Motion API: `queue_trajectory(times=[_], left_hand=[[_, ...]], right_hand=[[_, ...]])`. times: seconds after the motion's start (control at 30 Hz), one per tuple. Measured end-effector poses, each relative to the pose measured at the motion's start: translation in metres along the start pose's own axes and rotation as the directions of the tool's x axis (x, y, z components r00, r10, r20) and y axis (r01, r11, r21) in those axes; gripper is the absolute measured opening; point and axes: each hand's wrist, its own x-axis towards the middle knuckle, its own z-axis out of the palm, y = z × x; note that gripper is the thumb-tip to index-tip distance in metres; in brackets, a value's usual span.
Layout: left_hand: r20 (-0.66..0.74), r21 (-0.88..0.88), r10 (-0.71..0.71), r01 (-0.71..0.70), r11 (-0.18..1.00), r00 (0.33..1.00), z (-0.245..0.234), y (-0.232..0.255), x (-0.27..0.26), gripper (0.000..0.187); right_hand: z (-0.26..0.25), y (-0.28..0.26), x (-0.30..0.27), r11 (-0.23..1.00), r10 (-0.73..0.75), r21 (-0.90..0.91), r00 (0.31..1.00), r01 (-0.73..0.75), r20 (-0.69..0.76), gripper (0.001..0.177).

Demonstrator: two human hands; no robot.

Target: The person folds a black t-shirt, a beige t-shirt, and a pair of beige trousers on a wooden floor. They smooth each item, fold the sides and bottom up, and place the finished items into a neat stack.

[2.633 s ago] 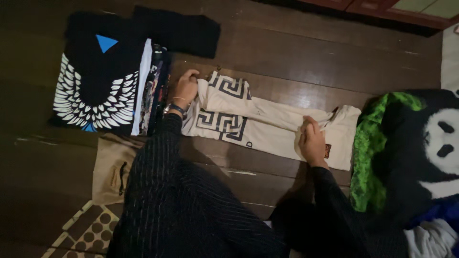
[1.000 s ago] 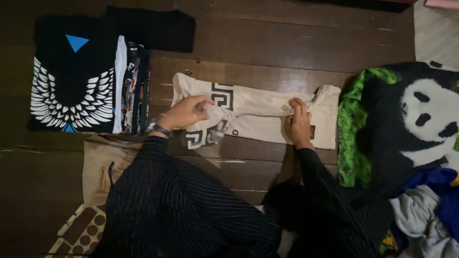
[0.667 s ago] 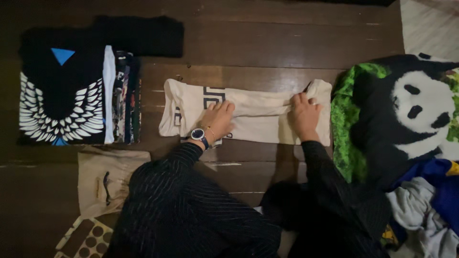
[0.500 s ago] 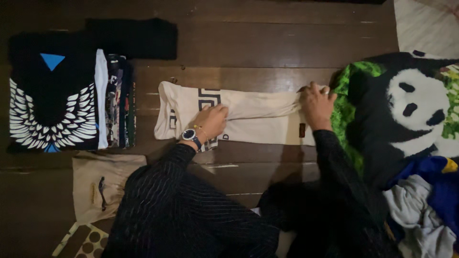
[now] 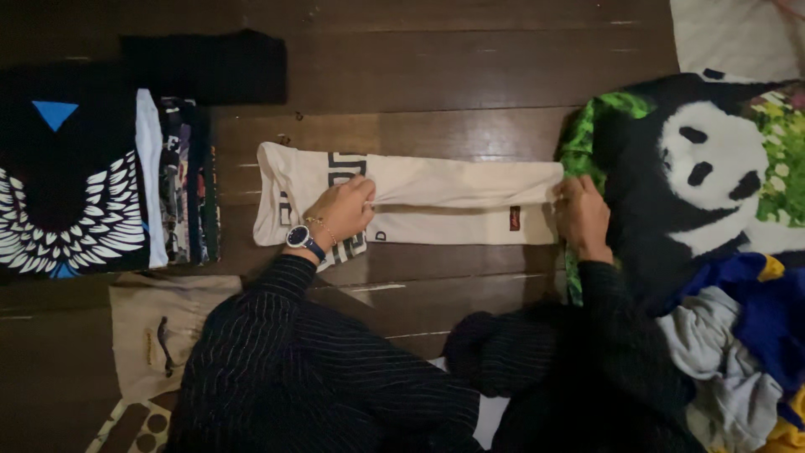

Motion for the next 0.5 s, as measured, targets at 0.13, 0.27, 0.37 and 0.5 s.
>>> queue_trajectory(times=[0.13,0.27,0.37,0.5], left_hand=[[0.018,0.036,0.025,-0.026,0.999,1.000,0.007,0.001,0.001,0.014],[0.077,0.097,-0.011,0.004,0.995,0.997,0.013,-0.004,0.003,0.015],[0.078,0.094,-0.013,0.006,0.996,0.997,0.019,-0.007,0.002,0.015],[0.048,0.074,0.008,-0.011,0.997,0.999,0.021,-0.008,0.002,0.012]], right_hand=[[0.009,0.014,-0.014,0.909,0.229,0.335,0.969,-0.247,0.091,0.015],[0.023,0.022,-0.018,0.769,0.383,0.510,0.916,-0.386,0.116,0.007],[0.034,0.016,-0.016,0.713,0.426,0.559,0.895,-0.423,0.134,0.013],[0.043,0.008,-0.012,0.697,0.296,0.651,0.948,-0.300,0.119,0.027]])
